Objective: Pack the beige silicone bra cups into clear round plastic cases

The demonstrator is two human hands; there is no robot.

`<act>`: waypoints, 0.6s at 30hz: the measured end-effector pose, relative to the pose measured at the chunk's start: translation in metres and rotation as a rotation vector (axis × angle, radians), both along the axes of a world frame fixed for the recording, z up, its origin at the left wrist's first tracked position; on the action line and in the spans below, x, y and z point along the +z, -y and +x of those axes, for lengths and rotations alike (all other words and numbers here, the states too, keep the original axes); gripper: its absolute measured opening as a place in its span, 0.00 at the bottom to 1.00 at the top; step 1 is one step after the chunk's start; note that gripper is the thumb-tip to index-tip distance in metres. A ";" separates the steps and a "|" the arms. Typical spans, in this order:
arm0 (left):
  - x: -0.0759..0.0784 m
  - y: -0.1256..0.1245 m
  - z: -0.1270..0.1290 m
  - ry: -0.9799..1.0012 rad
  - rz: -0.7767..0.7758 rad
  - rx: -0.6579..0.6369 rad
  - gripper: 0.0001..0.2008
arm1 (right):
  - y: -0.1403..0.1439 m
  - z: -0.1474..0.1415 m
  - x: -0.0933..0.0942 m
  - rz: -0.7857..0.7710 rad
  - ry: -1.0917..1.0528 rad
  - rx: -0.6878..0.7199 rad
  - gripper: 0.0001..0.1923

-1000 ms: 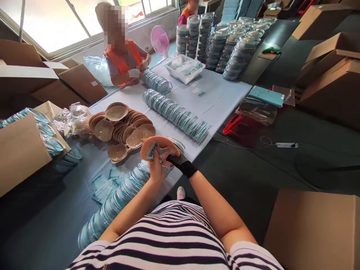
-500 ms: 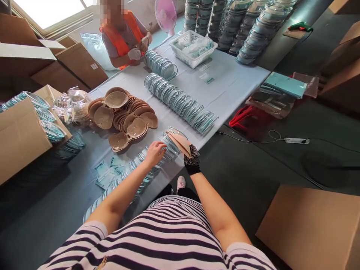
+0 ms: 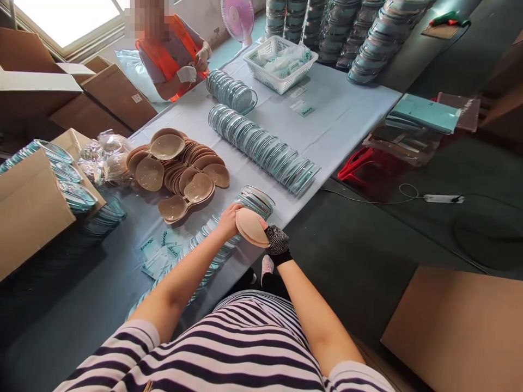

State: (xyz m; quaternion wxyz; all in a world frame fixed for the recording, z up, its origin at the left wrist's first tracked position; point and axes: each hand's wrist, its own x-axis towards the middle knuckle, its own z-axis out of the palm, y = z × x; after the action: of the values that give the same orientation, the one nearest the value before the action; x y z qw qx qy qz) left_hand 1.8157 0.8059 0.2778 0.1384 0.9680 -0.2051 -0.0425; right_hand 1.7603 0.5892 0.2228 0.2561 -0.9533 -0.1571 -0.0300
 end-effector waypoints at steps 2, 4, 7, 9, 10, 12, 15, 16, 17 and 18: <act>0.002 0.001 0.001 -0.002 0.012 -0.004 0.07 | 0.002 -0.004 -0.003 0.005 0.009 -0.024 0.28; 0.002 0.000 0.002 0.005 0.020 -0.013 0.05 | 0.001 -0.007 -0.004 0.024 0.001 -0.050 0.27; 0.001 -0.002 0.004 0.020 0.015 -0.018 0.09 | 0.000 -0.011 -0.002 0.050 -0.017 -0.053 0.28; 0.000 -0.003 0.005 0.003 0.027 -0.013 0.11 | 0.000 -0.015 -0.001 0.062 -0.011 -0.051 0.28; -0.001 -0.003 0.005 -0.015 0.040 -0.001 0.11 | 0.001 -0.017 0.000 0.066 -0.004 -0.050 0.28; -0.001 -0.001 0.005 -0.049 0.066 0.035 0.09 | 0.002 -0.018 0.001 0.061 0.009 -0.055 0.28; 0.000 0.002 0.004 -0.049 0.061 0.104 0.09 | 0.004 -0.015 0.003 0.043 0.011 -0.069 0.27; 0.001 0.003 0.003 -0.043 0.048 0.117 0.10 | 0.005 -0.013 0.003 0.040 0.004 -0.084 0.27; 0.002 0.004 0.002 -0.038 0.032 0.128 0.11 | 0.005 -0.010 0.002 0.040 -0.007 -0.099 0.28; 0.003 0.005 0.002 -0.037 0.016 0.138 0.12 | 0.005 -0.008 0.002 0.041 -0.020 -0.117 0.28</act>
State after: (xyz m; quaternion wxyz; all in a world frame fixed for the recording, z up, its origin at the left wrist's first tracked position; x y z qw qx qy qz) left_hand 1.8174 0.8009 0.2810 0.1368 0.9800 -0.1349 -0.0523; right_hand 1.7524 0.5846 0.2244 0.2751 -0.9557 -0.0977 -0.0388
